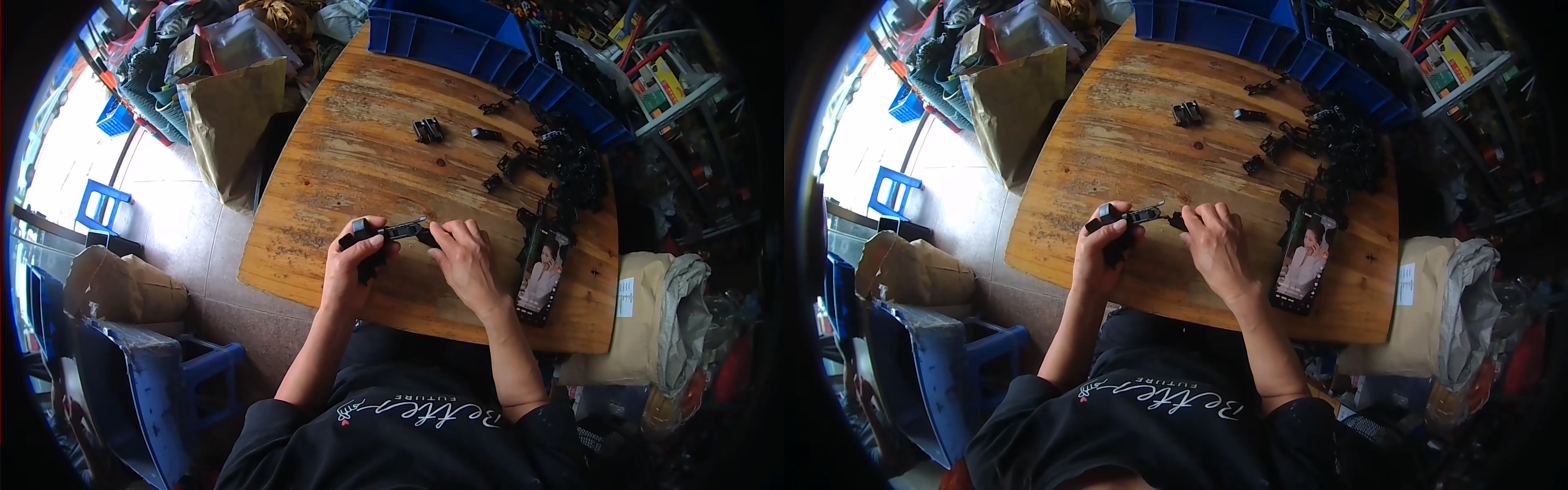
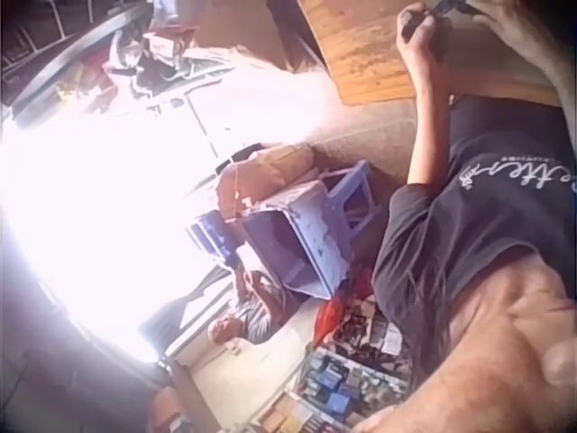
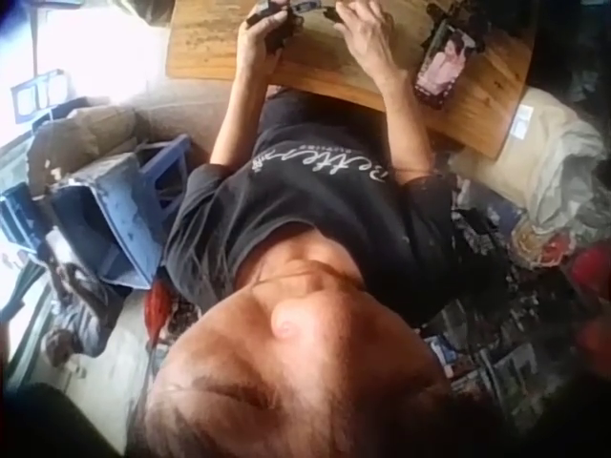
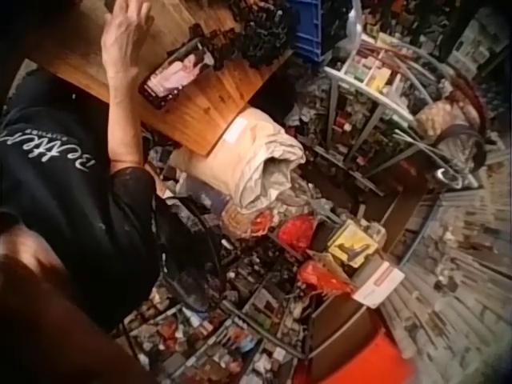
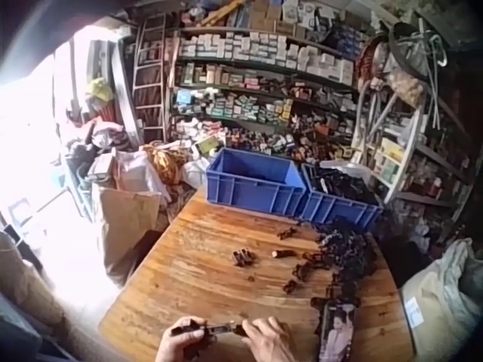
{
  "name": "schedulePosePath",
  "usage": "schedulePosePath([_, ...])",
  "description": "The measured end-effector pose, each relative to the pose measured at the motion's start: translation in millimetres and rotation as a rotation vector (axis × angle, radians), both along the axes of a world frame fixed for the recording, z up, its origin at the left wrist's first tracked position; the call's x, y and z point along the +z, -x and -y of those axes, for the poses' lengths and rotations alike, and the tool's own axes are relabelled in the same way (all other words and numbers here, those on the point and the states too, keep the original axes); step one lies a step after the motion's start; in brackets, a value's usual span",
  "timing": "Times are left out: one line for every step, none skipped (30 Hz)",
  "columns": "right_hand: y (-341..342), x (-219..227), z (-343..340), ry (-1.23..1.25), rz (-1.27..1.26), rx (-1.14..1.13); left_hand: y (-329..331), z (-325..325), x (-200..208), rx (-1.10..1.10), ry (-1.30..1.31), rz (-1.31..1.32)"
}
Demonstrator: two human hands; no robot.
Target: Assembling small black plastic components at a workbench.
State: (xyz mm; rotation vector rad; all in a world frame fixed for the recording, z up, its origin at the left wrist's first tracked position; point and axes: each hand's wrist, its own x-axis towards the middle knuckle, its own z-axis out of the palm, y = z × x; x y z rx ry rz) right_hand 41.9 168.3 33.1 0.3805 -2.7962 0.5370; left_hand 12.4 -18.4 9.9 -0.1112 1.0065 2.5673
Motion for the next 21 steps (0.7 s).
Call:
schedulePosePath([-1,0,-1,-0.003,-0.001,-0.006,0,-2,2,0.012,0.044,-0.017])
schedulePosePath([-2,-1,-1,-0.003,-0.001,-0.007,-1,-3,2,0.03,0.091,-0.033])
schedulePosePath([-5,-1,1,-0.001,-0.001,-0.003,-1,-3,1,0.034,0.093,-0.032])
schedulePosePath([-11,0,2,0.226,0.067,-0.043,-2,-4,1,0.047,0.1,-0.033])
schedulePosePath([-16,1,4,0.453,0.137,-0.084,-3,-4,1,0.061,0.107,-0.033])
schedulePosePath([-21,6,4,0.455,0.14,-0.079,-4,-7,1,0.066,0.11,-0.031])
schedulePosePath([-26,12,3,0.525,0.182,-0.082,-6,-10,3,0.095,0.166,-0.044])
schedulePosePath([-30,17,3,0.597,0.222,-0.087,-6,-11,5,0.123,0.224,-0.058])
schedulePosePath([-34,20,3,0.736,0.279,-0.092,-6,-10,6,0.07,0.265,-0.083])
schedulePosePath([-35,21,2,0.738,0.281,-0.088,-9,-13,10,0.065,0.288,-0.107])
schedulePosePath([-37,22,0,0.866,0.335,-0.066,-11,-14,11,0.033,0.335,-0.136])
schedulePosePath([-38,24,-1,0.994,0.389,-0.044,-12,-15,13,0.0,0.383,-0.164])
schedulePosePath([-37,28,-1,1.051,0.428,-0.047,-15,-20,12,0.023,0.285,-0.173])
schedulePosePath([-37,27,-2,1.052,0.427,-0.047,-16,-20,12,0.003,0.379,-0.221])
schedulePosePath([-37,26,-5,1.047,0.445,-0.066,-17,-21,13,-0.004,0.461,-0.254])
schedulePosePath([-37,25,-6,1.042,0.464,-0.084,-18,-22,14,-0.012,0.544,-0.286])
schedulePosePath([-37,25,-7,1.044,0.466,-0.082,-19,-22,13,-0.01,0.546,-0.285])
schedulePosePath([-38,25,-7,1.061,0.471,-0.065,-19,-23,13,0.025,0.605,-0.362])
schedulePosePath([-38,25,-7,1.078,0.475,-0.048,-20,-24,13,0.06,0.663,-0.439])
schedulePosePath([-38,27,-7,1.079,0.476,-0.05,-20,-24,13,0.059,0.664,-0.438])
schedulePosePath([-38,29,-6,1.033,0.479,-0.072,-21,-24,12,0.054,0.697,-0.475])
